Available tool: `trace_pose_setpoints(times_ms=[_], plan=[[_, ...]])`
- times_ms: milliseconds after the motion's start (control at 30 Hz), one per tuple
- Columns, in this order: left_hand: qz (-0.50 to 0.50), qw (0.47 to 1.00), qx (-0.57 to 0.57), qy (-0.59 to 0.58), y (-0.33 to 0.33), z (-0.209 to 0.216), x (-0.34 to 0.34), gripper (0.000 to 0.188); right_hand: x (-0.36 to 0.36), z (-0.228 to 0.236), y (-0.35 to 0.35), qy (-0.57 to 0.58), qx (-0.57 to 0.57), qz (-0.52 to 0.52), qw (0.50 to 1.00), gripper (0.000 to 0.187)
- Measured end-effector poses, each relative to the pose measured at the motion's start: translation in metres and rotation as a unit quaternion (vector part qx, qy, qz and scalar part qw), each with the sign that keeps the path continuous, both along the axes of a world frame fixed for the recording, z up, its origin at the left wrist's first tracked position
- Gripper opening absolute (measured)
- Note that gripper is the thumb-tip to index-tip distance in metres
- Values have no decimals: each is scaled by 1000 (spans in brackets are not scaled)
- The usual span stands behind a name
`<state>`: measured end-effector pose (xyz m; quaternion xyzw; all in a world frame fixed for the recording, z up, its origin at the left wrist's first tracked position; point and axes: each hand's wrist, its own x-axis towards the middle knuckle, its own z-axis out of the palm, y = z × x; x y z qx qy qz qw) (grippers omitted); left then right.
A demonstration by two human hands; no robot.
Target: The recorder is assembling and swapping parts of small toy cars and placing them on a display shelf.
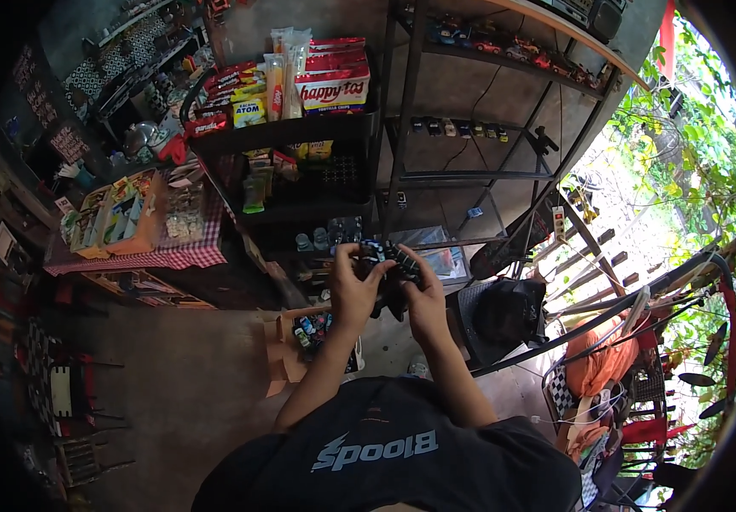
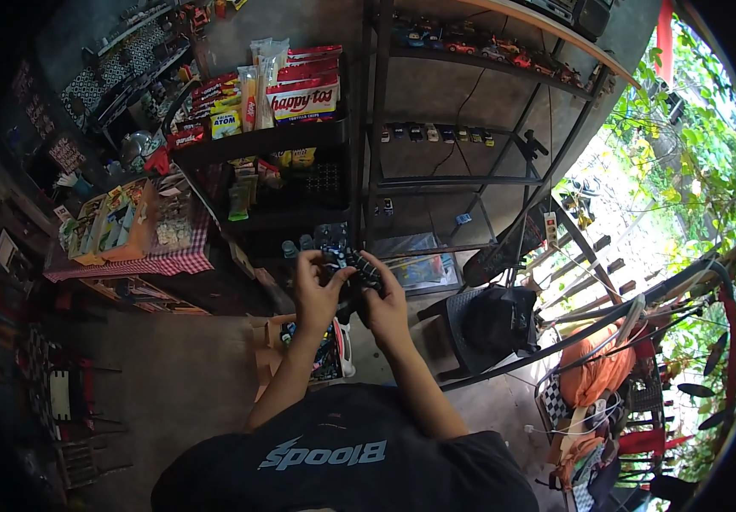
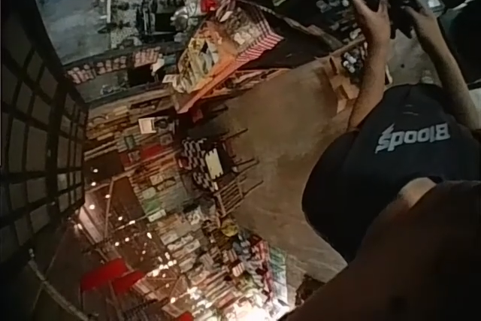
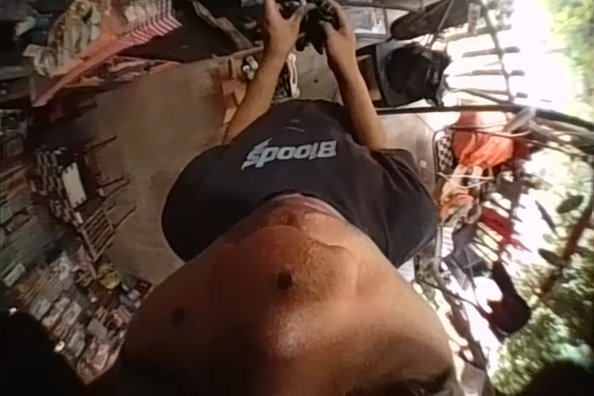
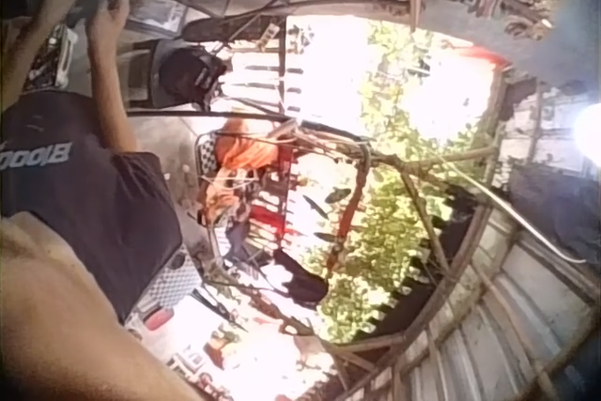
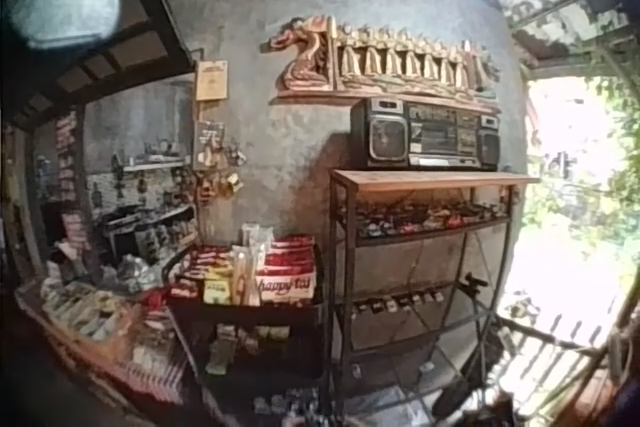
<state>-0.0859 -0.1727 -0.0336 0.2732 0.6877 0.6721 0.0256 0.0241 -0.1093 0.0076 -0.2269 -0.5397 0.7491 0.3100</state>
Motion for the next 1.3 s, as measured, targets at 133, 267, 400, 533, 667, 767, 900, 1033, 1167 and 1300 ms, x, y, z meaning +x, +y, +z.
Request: trace_pose_setpoints(times_ms=[133, 267, 400, 533, 667, 767, 900, 1033, 1167, 1300], plan=[[-2, 990, -57, 125, 4, 0, 10, 50, 1, -4, 15, 33, -20, -24, 999, 58], [2, 992, -59, 112, 7, -8, 15, 47, -3, -17, 14, 42, 124, -44, 990, 59], [-12, 999, -11, 39, 7, 13, 23, 38, 3, -11, 3, 7, 180, -82, 980, 59], [24, 990, -17, 139, 11, 24, 41, 28, 8, -15, 5, -16, 113, -68, 991, 59], [-34, 986, -46, 158, 19, 10, 58, 38, 10, -29, 27, -8, 107, -67, 992, 59], [-57, 977, -76, 192, 24, 16, 71, 43, 21, -31, 49, -26, 80, -51, 995, 58], [-152, 985, -51, 57, 47, 23, 78, 50, 40, -26, 75, -31, 61, -67, 995, 57], [-197, 978, 6, -75, 79, 18, 88, 57, 62, -24, 105, -12, 86, -126, 988, 55], [-214, 967, 12, -139, 110, 30, 104, 56, 82, -14, 129, -11, 144, -138, 980, 56], [-178, 975, 71, -112, 145, 25, 116, 54, 101, -10, 143, -10, 251, -142, 957, 60]])
